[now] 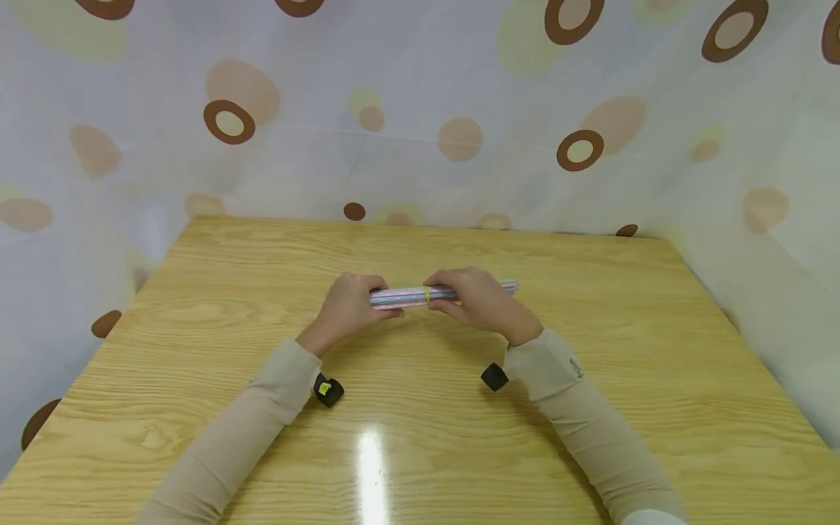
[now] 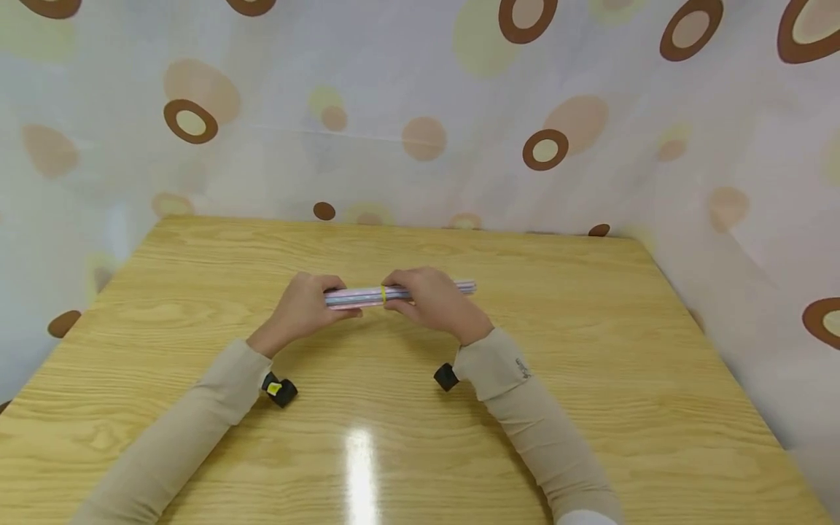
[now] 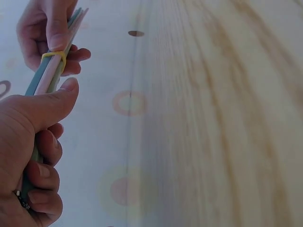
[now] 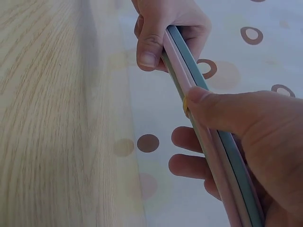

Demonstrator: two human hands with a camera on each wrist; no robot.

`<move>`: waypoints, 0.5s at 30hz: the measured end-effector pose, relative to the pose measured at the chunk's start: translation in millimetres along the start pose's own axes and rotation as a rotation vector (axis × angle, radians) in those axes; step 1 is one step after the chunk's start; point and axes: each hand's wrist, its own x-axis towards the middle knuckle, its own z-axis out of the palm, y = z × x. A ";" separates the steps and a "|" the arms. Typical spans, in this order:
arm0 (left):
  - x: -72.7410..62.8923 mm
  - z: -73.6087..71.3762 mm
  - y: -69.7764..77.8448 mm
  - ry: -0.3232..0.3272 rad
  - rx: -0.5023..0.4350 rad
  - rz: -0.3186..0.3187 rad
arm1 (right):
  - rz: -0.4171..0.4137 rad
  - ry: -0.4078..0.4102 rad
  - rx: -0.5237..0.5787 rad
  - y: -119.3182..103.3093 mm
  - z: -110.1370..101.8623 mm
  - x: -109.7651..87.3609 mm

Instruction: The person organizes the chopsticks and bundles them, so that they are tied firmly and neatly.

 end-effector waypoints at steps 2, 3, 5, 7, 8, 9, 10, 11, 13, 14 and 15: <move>0.4 -1.5 -0.1 0.006 0.005 0.003 | -0.001 0.003 -0.014 0.0 -0.2 0.6; 0.7 -2.3 -0.2 0.007 0.006 0.003 | 0.001 0.004 -0.024 0.3 -0.7 0.8; 1.1 -3.5 -1.0 0.005 0.009 -0.003 | 0.013 0.004 -0.050 1.4 -1.9 0.3; 1.1 -5.1 -2.0 -0.003 0.016 -0.013 | 0.037 -0.001 -0.080 3.7 -3.3 -1.9; 0.9 -5.7 -2.8 -0.008 0.027 -0.020 | 0.056 -0.006 -0.093 5.0 -3.8 -3.5; 0.7 -6.5 -3.7 -0.012 0.044 -0.028 | 0.077 -0.012 -0.101 6.6 -4.2 -5.4; 0.3 -7.3 -4.5 -0.016 0.063 -0.033 | 0.092 -0.019 -0.107 8.8 -4.4 -7.7; 0.2 -7.9 -5.2 -0.025 0.084 -0.035 | 0.108 -0.028 -0.110 11.3 -4.1 -10.0; 0.1 -9.8 -5.0 -0.048 0.138 -0.026 | 0.128 -0.046 -0.101 17.0 -2.6 -14.1; 0.1 -10.8 -4.3 -0.062 0.161 -0.015 | 0.133 -0.055 -0.091 19.7 -1.6 -15.9; 0.0 -11.5 -3.3 -0.078 0.174 -0.003 | 0.134 -0.065 -0.080 22.5 -0.1 -17.3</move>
